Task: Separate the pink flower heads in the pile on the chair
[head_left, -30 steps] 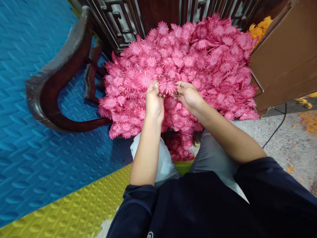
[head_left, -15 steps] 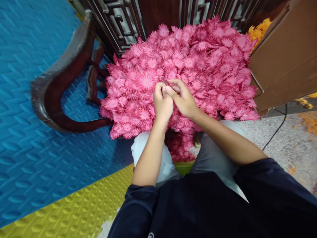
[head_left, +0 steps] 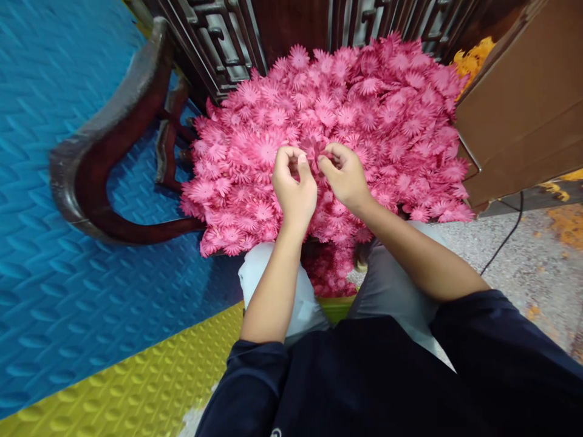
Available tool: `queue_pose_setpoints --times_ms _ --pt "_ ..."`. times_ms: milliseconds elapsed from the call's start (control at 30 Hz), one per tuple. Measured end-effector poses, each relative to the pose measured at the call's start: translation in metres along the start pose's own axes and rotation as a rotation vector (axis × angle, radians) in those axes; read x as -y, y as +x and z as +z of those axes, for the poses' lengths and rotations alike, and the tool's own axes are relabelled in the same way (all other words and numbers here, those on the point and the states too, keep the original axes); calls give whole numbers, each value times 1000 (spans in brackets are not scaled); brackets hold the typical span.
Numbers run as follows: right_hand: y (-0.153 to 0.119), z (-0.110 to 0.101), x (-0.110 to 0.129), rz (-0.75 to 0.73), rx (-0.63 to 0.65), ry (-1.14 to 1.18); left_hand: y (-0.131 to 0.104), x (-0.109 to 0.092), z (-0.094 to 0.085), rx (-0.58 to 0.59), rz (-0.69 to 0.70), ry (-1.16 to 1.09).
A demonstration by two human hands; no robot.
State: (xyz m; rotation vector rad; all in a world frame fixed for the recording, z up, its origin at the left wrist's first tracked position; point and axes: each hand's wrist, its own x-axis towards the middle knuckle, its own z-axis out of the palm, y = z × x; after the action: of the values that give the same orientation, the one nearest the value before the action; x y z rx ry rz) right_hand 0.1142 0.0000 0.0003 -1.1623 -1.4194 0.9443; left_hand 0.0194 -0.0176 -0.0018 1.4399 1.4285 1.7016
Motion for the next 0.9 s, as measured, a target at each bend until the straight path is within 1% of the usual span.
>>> queue_pose_setpoints --times_ms 167,233,300,400,500,667,900 --pt "5 -1 -1 22 41 58 3 10 0 -29 148 7" --pt "7 -3 -3 61 74 73 3 10 -1 -2 175 34" --pt "10 -5 -7 86 100 84 2 7 -1 57 200 58" --pt "15 -9 -13 84 75 89 0 2 -1 109 230 83" --pt "18 -11 -19 85 34 98 1 2 -1 107 219 147" --pt "20 -11 -25 77 60 95 4 6 -5 141 149 286" --pt "19 -11 -26 -18 83 36 2 3 -4 92 116 475"
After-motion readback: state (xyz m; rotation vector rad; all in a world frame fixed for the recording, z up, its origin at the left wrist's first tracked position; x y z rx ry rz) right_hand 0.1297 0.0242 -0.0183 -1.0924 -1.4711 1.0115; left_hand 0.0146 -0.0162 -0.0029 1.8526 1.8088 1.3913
